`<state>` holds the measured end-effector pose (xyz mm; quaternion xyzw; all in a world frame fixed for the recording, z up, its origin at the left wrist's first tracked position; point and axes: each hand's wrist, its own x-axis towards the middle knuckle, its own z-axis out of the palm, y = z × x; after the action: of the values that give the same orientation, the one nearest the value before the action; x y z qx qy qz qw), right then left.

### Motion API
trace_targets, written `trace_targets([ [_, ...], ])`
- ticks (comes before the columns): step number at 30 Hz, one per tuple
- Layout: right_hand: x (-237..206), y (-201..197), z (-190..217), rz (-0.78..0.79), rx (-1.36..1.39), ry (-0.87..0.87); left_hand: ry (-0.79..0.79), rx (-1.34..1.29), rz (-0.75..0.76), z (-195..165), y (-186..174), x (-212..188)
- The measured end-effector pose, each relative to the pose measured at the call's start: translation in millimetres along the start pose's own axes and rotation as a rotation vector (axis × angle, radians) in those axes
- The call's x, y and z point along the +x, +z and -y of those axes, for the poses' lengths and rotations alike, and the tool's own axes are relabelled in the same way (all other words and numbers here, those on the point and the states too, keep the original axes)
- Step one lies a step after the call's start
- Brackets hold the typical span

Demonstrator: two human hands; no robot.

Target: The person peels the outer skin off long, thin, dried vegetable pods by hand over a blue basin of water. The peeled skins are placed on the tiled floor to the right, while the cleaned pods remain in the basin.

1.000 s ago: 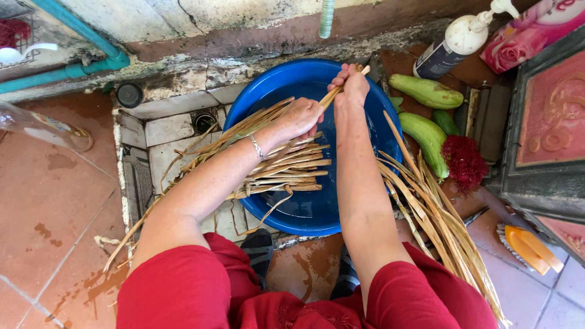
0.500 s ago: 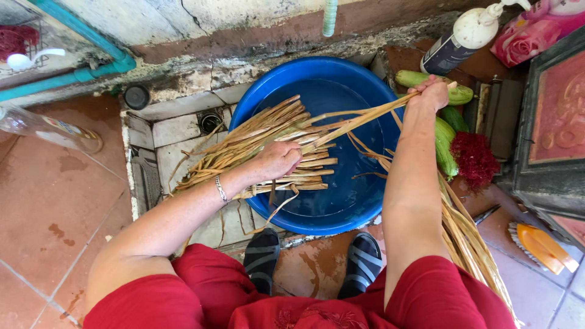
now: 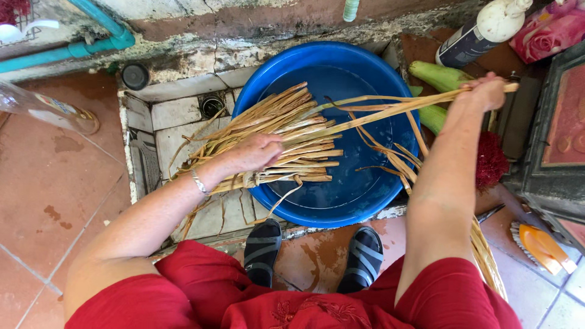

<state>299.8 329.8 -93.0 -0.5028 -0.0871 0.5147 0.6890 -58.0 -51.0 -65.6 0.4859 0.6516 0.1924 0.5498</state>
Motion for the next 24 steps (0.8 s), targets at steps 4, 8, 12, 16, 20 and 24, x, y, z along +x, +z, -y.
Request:
trace_targets([
  [4,-0.4,1.3,10.8,-0.088,-0.068,-0.131,0.058,0.124,-0.019,19.7,-15.6,5.4],
  [8,3.3,7.1,21.5,-0.031,0.055,-0.152,0.040,0.309,-0.067,33.1,-35.8,18.0],
  [12,13.8,10.4,35.1,-0.018,0.050,-0.286,-0.101,0.370,-0.035,42.8,-50.2,28.1],
  [16,20.1,8.6,57.6,0.118,-0.018,-0.588,0.014,0.503,-0.275,60.9,-60.6,51.1],
  [20,-0.5,6.0,50.1,0.245,-0.197,-0.870,-0.121,0.361,-0.196,92.6,-58.2,92.5],
  [24,-72.4,2.6,-26.7,0.527,-0.521,-0.980,-0.214,0.551,-0.184,121.1,-48.6,136.1],
])
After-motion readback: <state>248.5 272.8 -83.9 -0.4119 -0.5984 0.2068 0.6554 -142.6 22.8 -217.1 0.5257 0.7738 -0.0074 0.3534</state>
